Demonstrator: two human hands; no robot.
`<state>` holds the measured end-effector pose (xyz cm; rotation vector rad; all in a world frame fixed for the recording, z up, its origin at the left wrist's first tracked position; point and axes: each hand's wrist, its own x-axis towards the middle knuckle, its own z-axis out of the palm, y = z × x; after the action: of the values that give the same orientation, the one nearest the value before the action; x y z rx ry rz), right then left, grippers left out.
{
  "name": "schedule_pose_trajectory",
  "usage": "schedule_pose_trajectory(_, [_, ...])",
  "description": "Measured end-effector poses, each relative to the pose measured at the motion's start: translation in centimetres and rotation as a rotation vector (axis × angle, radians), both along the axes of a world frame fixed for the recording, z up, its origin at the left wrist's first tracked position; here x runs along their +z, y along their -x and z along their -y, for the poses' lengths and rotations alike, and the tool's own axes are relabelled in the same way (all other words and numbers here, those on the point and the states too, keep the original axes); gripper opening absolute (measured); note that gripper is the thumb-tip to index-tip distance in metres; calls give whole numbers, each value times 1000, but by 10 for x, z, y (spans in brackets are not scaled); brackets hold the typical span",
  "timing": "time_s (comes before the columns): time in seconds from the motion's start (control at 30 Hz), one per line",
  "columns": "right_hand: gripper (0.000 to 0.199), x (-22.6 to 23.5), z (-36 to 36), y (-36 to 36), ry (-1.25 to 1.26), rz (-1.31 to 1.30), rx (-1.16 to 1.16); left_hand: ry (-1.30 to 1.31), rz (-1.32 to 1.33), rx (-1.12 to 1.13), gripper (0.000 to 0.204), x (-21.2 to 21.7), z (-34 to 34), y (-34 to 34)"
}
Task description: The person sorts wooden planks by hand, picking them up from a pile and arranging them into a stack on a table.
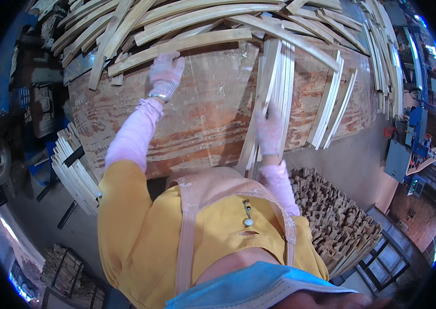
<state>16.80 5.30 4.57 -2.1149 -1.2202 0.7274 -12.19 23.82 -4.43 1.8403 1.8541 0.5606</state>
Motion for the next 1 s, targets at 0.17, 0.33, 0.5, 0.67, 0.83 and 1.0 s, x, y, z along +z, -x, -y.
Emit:
schedule_pose_trajectory(0.17, [55, 9, -13, -17, 124, 127, 12, 525, 1450, 626, 45, -40, -6, -41])
schedule_pose_trajectory(0.33, [46, -22, 90, 18, 240, 172, -13, 564, 1718, 916, 43, -51, -41, -38])
schedule_pose_trajectory(0.5, [45, -59, 84, 7, 9, 559, 13, 343, 1572, 862, 34, -34, -14, -39])
schedule_pose_trajectory(0.67, [45, -55, 81, 15, 11, 724, -24, 322, 1237, 621, 23, 10, 57, -13])
schedule_pose_trajectory(0.83, [33, -36, 68, 20, 92, 579, 72, 24, 985, 560, 21, 10, 111, 29])
schedule_pose_trajectory(1.0, [34, -21, 86, 28, 61, 634, 118, -112, 941, 601, 21, 3, 163, 95])
